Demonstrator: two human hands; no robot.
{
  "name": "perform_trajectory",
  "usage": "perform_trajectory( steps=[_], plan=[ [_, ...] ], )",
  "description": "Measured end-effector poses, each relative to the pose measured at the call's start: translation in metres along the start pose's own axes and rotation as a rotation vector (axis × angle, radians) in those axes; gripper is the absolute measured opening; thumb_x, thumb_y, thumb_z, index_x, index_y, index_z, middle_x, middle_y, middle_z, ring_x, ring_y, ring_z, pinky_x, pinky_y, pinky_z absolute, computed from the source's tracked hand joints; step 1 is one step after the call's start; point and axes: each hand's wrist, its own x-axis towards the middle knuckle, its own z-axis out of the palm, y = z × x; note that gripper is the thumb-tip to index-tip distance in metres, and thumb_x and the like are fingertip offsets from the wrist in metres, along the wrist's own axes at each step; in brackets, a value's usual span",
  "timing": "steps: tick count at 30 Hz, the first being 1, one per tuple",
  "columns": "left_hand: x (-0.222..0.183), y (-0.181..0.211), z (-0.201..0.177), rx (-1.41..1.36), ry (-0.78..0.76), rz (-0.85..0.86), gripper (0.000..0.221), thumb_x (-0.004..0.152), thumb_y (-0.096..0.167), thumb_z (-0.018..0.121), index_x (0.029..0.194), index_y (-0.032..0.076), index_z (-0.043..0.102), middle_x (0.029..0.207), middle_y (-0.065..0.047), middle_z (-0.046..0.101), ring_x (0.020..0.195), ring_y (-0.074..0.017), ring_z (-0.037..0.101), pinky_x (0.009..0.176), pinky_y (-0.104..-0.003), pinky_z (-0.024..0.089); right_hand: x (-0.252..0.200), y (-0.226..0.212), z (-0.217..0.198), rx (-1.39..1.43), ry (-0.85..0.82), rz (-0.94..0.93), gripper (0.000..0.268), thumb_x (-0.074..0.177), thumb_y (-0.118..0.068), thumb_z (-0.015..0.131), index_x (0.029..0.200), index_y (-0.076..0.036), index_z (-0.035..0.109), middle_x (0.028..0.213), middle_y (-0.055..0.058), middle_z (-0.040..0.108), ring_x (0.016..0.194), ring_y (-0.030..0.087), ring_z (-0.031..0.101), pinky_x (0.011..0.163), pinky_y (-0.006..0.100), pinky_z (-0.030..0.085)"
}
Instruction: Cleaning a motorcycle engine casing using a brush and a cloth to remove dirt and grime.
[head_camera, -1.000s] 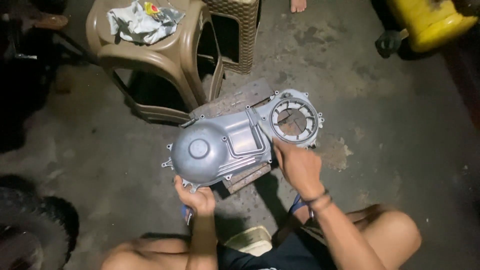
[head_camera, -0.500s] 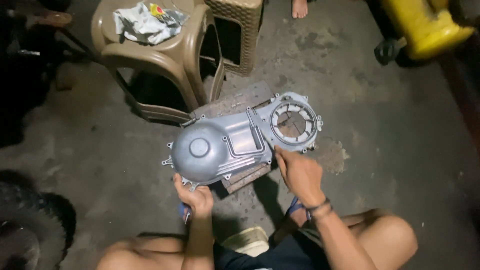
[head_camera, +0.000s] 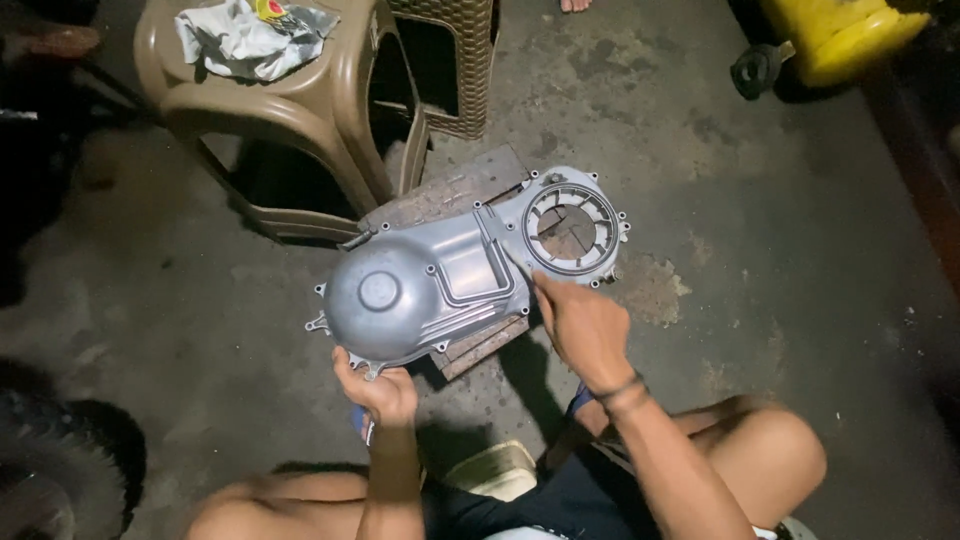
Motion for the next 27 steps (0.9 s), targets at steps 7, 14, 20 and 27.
perform_trajectory(
  steps=[7, 14, 20, 27],
  plan=[
    [-0.003, -0.002, 0.001, -0.004, 0.027, -0.004, 0.040, 0.083, 0.043, 0.083, 0.095, 0.009, 0.067, 0.093, -0.002, 0.069, 0.095, -0.0153, 0.071, 0.083, -0.032, 0.061, 0.005, 0.005, 0.004, -0.053, 0.055, -0.022, 0.028, 0.103, -0.032, 0.054, 0.116, -0.024, 0.077, 0.077, 0.008, 0.075, 0.071, 0.032, 0.073, 0.060, 0.046, 0.057],
    [0.029, -0.009, -0.023, 0.016, -0.002, -0.026, 0.042, 0.084, 0.045, 0.082, 0.103, 0.011, 0.066, 0.104, -0.002, 0.070, 0.104, -0.0137, 0.069, 0.094, -0.030, 0.059, 0.007, 0.014, 0.019, -0.134, 0.110, 0.017, 0.021, 0.101, -0.034, 0.060, 0.109, -0.029, 0.079, 0.075, 0.001, 0.075, 0.069, 0.025, 0.074, 0.058, 0.037, 0.058],
    [0.017, -0.004, -0.012, 0.024, 0.003, -0.041, 0.042, 0.085, 0.046, 0.081, 0.105, 0.011, 0.067, 0.108, 0.000, 0.071, 0.107, -0.0127, 0.068, 0.099, -0.030, 0.057, -0.005, 0.006, 0.010, -0.192, 0.097, 0.044, 0.025, 0.099, -0.033, 0.060, 0.118, -0.032, 0.077, 0.075, 0.001, 0.075, 0.066, 0.025, 0.073, 0.059, 0.039, 0.059],
    [0.029, -0.007, -0.023, 0.074, -0.021, -0.030, 0.044, 0.088, 0.048, 0.077, 0.112, 0.012, 0.067, 0.113, -0.001, 0.071, 0.109, -0.0127, 0.068, 0.098, -0.030, 0.058, 0.047, 0.007, 0.054, -0.217, 0.185, 0.067, 0.024, 0.099, -0.032, 0.060, 0.115, -0.034, 0.078, 0.069, 0.001, 0.072, 0.060, 0.024, 0.072, 0.055, 0.038, 0.058]
  ],
)
